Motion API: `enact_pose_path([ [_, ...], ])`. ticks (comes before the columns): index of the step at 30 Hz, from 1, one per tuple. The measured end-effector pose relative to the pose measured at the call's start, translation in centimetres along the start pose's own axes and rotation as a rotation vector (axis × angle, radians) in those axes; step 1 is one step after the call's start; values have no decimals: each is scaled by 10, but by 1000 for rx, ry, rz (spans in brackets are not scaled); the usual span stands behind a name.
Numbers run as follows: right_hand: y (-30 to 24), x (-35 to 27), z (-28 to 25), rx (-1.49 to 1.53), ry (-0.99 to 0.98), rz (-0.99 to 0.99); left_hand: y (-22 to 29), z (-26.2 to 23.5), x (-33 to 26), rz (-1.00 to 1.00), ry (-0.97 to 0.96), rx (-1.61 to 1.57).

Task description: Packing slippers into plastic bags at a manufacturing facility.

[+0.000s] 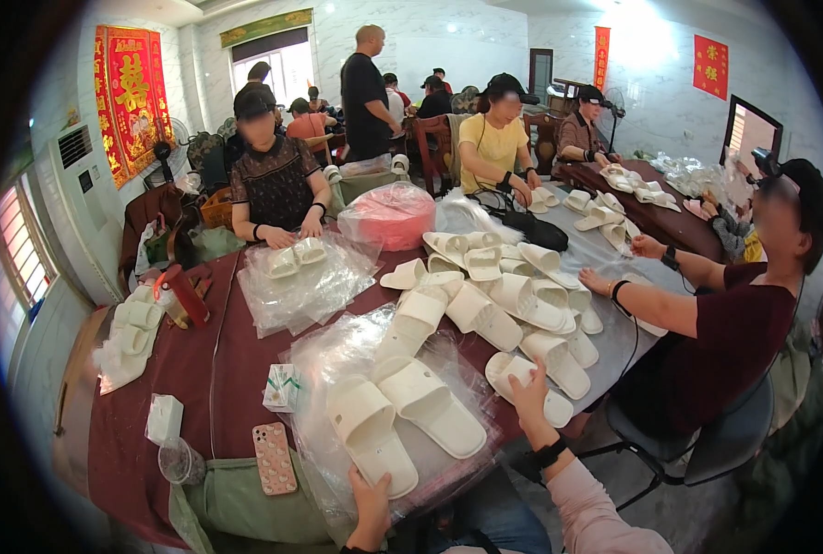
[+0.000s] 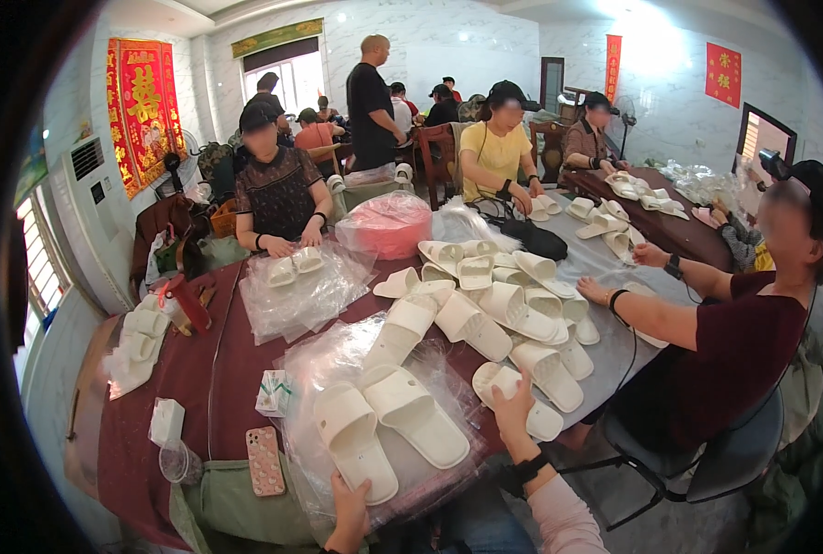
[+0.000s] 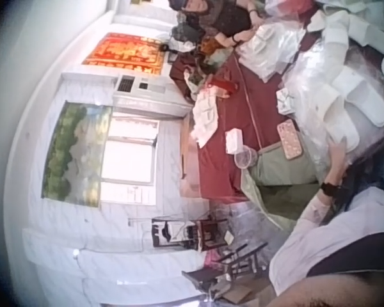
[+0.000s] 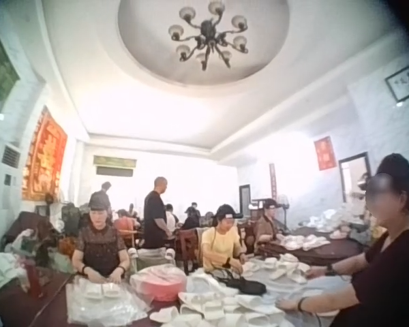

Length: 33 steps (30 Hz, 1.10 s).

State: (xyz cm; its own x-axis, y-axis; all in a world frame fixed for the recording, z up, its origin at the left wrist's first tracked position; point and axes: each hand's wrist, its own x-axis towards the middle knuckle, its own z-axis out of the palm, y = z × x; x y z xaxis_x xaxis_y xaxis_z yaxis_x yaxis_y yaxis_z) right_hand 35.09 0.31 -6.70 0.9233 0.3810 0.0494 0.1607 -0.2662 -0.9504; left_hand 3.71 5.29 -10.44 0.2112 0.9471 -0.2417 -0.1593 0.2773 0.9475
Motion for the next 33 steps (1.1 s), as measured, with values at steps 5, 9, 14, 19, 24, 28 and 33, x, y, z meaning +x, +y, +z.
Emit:
enact_pose_path([
  [5, 24, 29, 12, 358, 261, 69, -1, 2, 0, -7, -5, -35],
  [9, 51, 42, 25, 398, 174, 73, -5, 1, 0, -14, -12, -52],
  [14, 3, 33, 33, 559, -365, 20, -3, -2, -2, -10, 6, 7],
  [19, -35, 51, 29, 459, -386, -86, -1, 2, -3, -1, -16, 21],
  [24, -95, 76, 15, 628, -468, -94, 2, 0, -3, -3, -26, 48],
  [28, -149, 85, -11, 806, -438, -184, -1, 0, -4, 20, -64, 29],
  [33, -173, 106, -25, 675, -281, -506, -7, -3, -1, 73, -40, 107],
])
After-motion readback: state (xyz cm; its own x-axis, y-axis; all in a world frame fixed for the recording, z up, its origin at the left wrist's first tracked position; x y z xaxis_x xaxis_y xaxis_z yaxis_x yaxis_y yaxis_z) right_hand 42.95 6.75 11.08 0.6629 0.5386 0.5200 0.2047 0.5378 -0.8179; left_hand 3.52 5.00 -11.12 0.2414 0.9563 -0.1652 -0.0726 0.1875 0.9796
